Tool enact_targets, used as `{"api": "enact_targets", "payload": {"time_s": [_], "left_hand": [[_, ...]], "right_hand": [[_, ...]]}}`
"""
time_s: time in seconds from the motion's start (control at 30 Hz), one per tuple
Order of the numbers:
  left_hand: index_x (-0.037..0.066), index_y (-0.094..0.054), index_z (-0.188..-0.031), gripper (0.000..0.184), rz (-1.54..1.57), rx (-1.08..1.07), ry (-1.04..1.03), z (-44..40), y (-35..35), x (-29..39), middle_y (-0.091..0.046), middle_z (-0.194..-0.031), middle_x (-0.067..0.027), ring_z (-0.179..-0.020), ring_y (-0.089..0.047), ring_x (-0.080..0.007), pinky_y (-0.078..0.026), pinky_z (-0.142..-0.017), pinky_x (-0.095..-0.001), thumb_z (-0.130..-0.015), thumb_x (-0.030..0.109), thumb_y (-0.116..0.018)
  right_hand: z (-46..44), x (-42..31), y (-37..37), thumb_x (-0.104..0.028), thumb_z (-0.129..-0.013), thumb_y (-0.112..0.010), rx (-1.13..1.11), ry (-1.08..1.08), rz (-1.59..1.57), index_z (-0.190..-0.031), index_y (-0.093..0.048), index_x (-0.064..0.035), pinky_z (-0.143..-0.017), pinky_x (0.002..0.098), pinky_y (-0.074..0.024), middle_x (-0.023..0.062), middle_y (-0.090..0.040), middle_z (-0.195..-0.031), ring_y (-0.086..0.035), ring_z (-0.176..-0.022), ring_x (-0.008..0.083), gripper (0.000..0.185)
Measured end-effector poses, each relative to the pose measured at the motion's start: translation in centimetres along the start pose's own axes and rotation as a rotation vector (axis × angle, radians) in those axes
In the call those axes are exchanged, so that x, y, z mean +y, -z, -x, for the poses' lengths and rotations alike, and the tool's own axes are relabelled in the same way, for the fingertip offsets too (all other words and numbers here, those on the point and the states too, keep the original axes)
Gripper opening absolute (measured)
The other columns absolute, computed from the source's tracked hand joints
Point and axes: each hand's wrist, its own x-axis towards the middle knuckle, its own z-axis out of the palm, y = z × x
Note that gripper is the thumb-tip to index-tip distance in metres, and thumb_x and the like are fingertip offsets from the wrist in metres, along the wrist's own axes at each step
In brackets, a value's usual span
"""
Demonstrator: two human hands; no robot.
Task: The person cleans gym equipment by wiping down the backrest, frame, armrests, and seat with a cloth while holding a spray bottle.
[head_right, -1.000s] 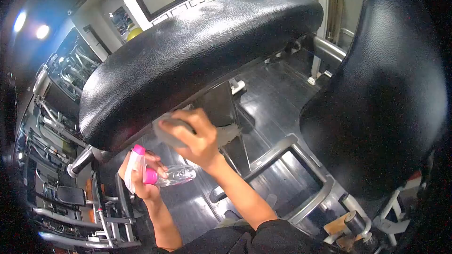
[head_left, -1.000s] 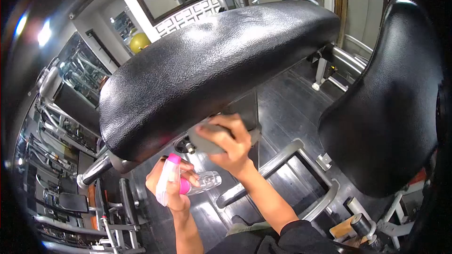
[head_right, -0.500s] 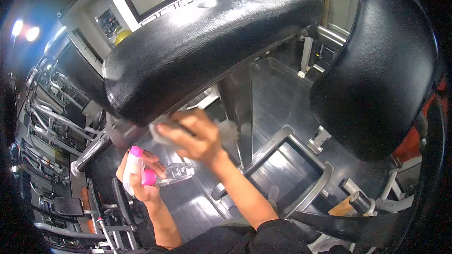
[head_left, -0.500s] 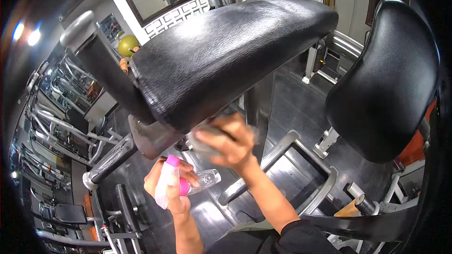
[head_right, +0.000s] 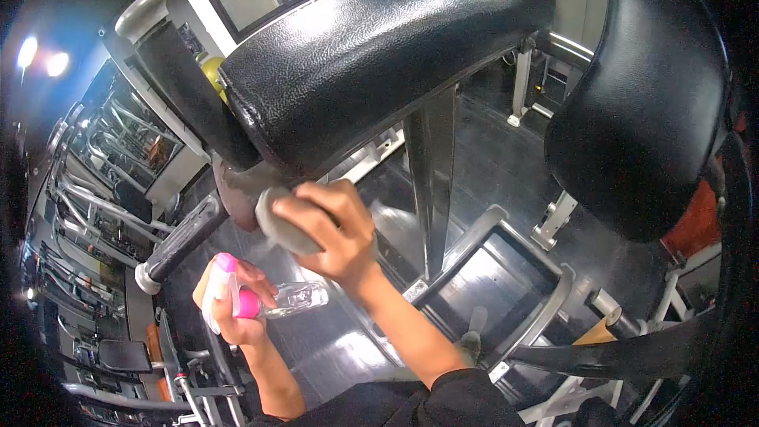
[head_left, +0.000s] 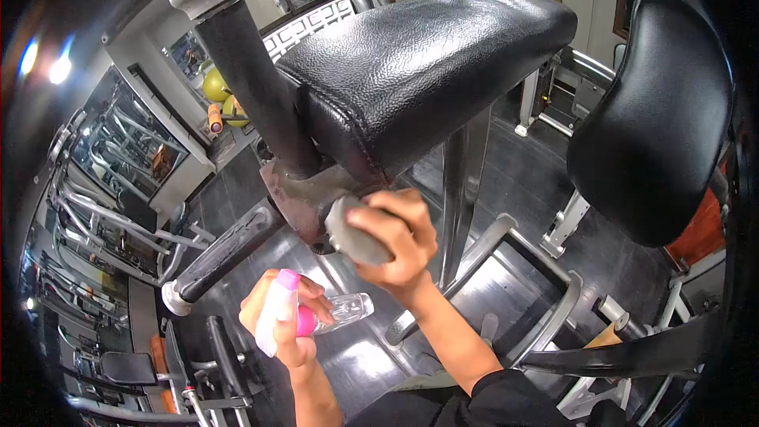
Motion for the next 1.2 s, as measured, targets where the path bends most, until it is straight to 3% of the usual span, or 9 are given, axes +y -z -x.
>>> {"api": "enact_targets", "payload": {"time_s": [0.1,0.13,0.23,0.33,0.57,0.67,0.83,1.1,1.2], "left_hand": [[-0.007,-0.059,-0.075,0.054,-0.023,-0.019,0.013,0.0,0.3,0.1,-0.062,-0.063,-0.0158,-0.043,-0.060,-0.0190,-0.049,-0.046,-0.0280,-0.088,0.046,-0.053],[-0.007,-0.059,-0.075,0.055,-0.041,-0.018,0.017,0.0,0.3,0.2,-0.062,-0.063,-0.0159,-0.043,-0.060,-0.0190,-0.049,-0.046,-0.0280,-0.088,0.046,-0.053],[-0.006,-0.060,-0.075,0.055,-0.032,-0.038,0.001,-0.1,0.6,-0.2,-0.062,-0.063,-0.0160,-0.043,-0.060,-0.0191,-0.049,-0.047,-0.0278,-0.089,0.047,-0.052],[-0.010,-0.054,-0.077,0.052,0.014,-0.107,-0.044,-0.2,0.3,-0.2,-0.057,-0.064,-0.0183,-0.039,-0.056,-0.0200,-0.048,-0.041,-0.0302,-0.088,0.041,-0.049],[-0.012,-0.055,-0.077,0.056,-0.037,-0.094,-0.045,-0.3,-2.7,0.8,-0.057,-0.063,-0.0193,-0.040,-0.057,-0.0205,-0.050,-0.041,-0.0302,-0.088,0.043,-0.051],[-0.011,-0.056,-0.078,0.056,0.028,-0.083,-0.074,-1.1,-4.4,2.5,-0.059,-0.065,-0.0203,-0.041,-0.058,-0.0203,-0.050,-0.043,-0.0300,-0.088,0.044,-0.053],[-0.009,-0.056,-0.077,0.059,-0.129,-0.096,0.049,-3.5,-9.0,6.9,-0.060,-0.064,-0.0175,-0.043,-0.060,-0.0190,-0.049,-0.045,-0.0274,-0.088,0.049,-0.054],[-0.010,-0.062,-0.084,0.050,-0.170,-0.228,-0.028,-8.0,-17.6,8.6,-0.063,-0.070,-0.0132,-0.047,-0.060,-0.0156,-0.051,-0.051,-0.0261,-0.088,0.039,-0.062],[-0.010,-0.065,-0.088,0.029,-0.192,-0.392,-0.045,-11.0,-21.0,8.3,-0.064,-0.072,-0.0115,-0.046,-0.058,-0.0132,-0.051,-0.051,-0.0257,-0.093,0.018,-0.058]], "right_hand": [[-0.4,-1.8,0.1,-0.017,-0.067,-0.080,-0.093,0.018,0.007,-0.097,-0.076,-0.0114,-0.067,0.0356,-0.0531,0.0073,-0.061,-0.101,-0.062,-0.075,0.0242,0.030],[0.2,-2.1,-0.4,-0.017,-0.064,-0.078,-0.111,0.074,-0.022,-0.109,-0.074,-0.0199,-0.066,0.0350,-0.0541,0.0022,-0.061,-0.106,-0.061,-0.079,0.0243,0.045],[-0.3,-1.5,0.9,-0.015,-0.065,-0.078,-0.234,0.152,0.001,-0.109,-0.075,-0.0200,-0.067,0.0341,-0.0552,0.0029,-0.062,-0.104,-0.062,-0.080,0.0228,0.044],[-1.5,0.3,1.8,-0.008,-0.055,-0.082,-0.043,-0.056,0.167,-0.107,-0.076,-0.0174,-0.067,0.0341,-0.0551,0.0060,-0.063,-0.098,-0.064,-0.081,0.0234,0.053],[-0.8,0.9,2.9,-0.014,-0.062,-0.079,-0.291,0.090,-0.110,-0.098,-0.078,-0.0137,-0.065,0.0341,-0.0515,0.0073,-0.064,-0.100,-0.064,-0.077,0.0222,0.036],[-1.5,2.9,4.4,-0.006,-0.054,-0.079,-0.198,-0.043,-0.028,-0.096,-0.076,-0.0093,-0.067,0.0329,-0.0518,0.0106,-0.066,-0.094,-0.064,-0.078,0.0234,0.042],[-5.4,5.6,9.4,-0.003,-0.057,-0.074,-0.223,-0.259,-0.052,-0.098,-0.072,-0.0053,-0.073,0.0339,-0.0510,0.0119,-0.064,-0.093,-0.064,-0.083,0.0264,0.041],[-12.1,8.7,15.3,0.009,-0.063,-0.064,-0.081,-0.406,0.050,-0.100,-0.066,-0.0043,-0.090,0.0318,-0.0456,0.0102,-0.059,-0.101,-0.060,-0.099,0.0244,0.039],[-13.9,10.6,17.4,0.012,-0.068,-0.057,0.019,-0.443,0.068,-0.103,-0.064,-0.0030,-0.093,0.0303,-0.0433,0.0094,-0.057,-0.104,-0.058,-0.101,0.0229,0.039]]}}
